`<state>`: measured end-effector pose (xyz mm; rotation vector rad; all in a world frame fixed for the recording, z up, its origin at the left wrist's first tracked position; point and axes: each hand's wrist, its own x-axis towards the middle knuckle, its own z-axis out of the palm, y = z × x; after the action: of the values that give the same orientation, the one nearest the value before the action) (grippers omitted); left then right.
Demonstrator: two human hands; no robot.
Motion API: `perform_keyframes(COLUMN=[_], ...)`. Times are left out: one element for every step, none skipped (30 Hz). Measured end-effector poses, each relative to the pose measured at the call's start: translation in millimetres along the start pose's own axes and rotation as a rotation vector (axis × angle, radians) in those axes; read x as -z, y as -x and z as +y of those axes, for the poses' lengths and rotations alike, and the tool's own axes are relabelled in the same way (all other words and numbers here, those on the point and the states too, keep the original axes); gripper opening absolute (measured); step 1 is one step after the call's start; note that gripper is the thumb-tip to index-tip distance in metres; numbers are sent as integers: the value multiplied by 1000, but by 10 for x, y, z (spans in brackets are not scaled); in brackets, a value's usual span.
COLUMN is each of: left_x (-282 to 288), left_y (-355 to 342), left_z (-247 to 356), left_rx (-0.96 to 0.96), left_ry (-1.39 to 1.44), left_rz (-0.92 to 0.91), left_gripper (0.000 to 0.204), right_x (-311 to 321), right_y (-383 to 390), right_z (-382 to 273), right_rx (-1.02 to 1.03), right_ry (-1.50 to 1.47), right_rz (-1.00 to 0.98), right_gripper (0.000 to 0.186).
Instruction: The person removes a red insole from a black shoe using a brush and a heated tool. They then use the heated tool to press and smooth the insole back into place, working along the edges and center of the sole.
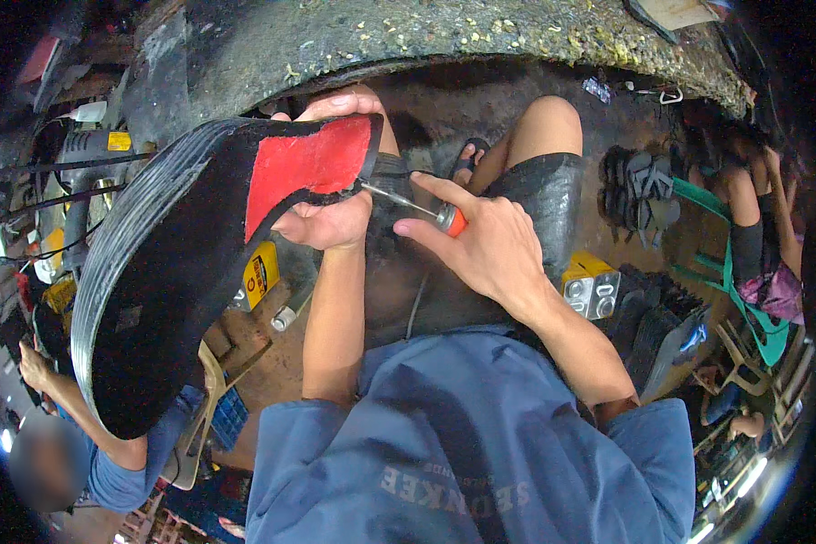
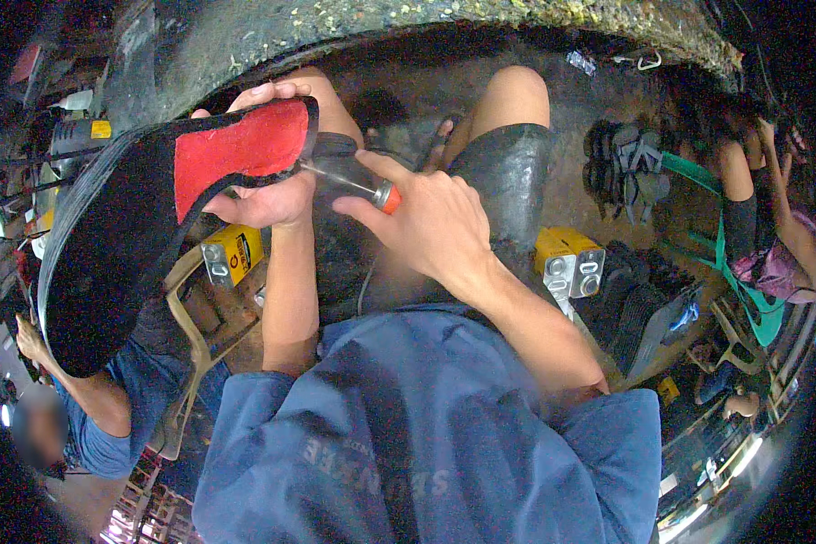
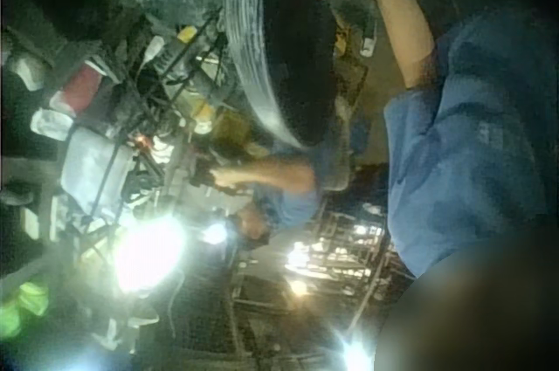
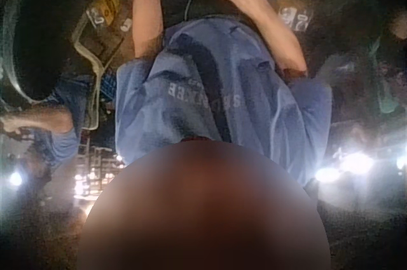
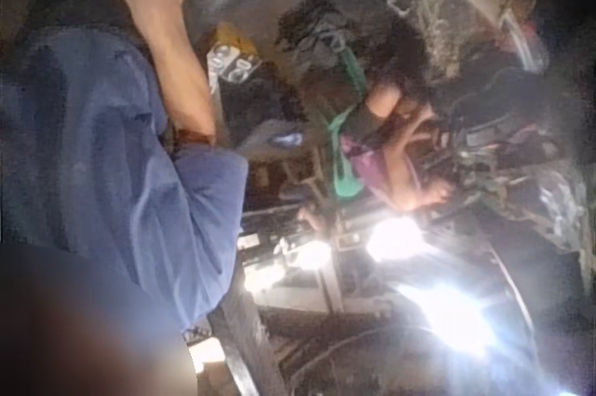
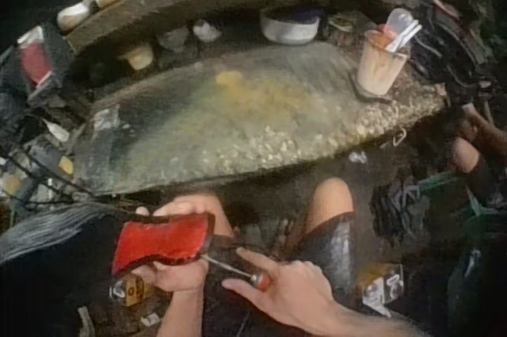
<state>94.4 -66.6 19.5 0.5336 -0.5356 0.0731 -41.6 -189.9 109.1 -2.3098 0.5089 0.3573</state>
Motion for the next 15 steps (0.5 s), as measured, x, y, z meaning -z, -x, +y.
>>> perform_keyframes(left_x=[-4,-5,-7,-6,-5,-1,4,1,4,-6,-1,0,13,17,24], left_y=[-6,-10,-12,-12,-9,-5,2,15,25,45,51,58,51,52,50], left_z=[-10,-16,-19,-18,-15,3,33,35,48,33,41,43,67,75,85], left_rx=[-6,-10,-14,-16,-10,10,40,53,66,62,64,65,73,77,76], left_ry=[3,12,5,4,2,-49,-100,-89,-77,-3,34,-36,-144,-223,-261], left_rz=[-2,-8,-10,-16,-14,-19,-18,-5,8,33,31,38,16,19,1], left_gripper=[107,107,108,108,108,106,105,105,104,104,104,104,104,104,104], right_x=[6,9,10,13,15,15,13,12,13,13,13,13,15,17,14], right_y=[-13,-23,-35,-42,-48,-53,-57,-59,-61,-62,-60,-58,-51,-42,-35], right_z=[-1,-2,-3,-1,1,1,0,-4,-8,-14,-23,-31,-42,-51,-64], right_rx=[8,16,24,26,27,31,28,28,28,22,16,11,10,10,17], right_ry=[6,11,15,12,9,14,2,-2,-5,-16,-26,-36,-36,-36,-39], right_rz=[3,6,9,5,-1,-1,-7,-9,-10,-16,-22,-28,-31,-33,-30], right_gripper=[67,67,67,67,67,67,67,67,67,67,66,66,66,65,64])
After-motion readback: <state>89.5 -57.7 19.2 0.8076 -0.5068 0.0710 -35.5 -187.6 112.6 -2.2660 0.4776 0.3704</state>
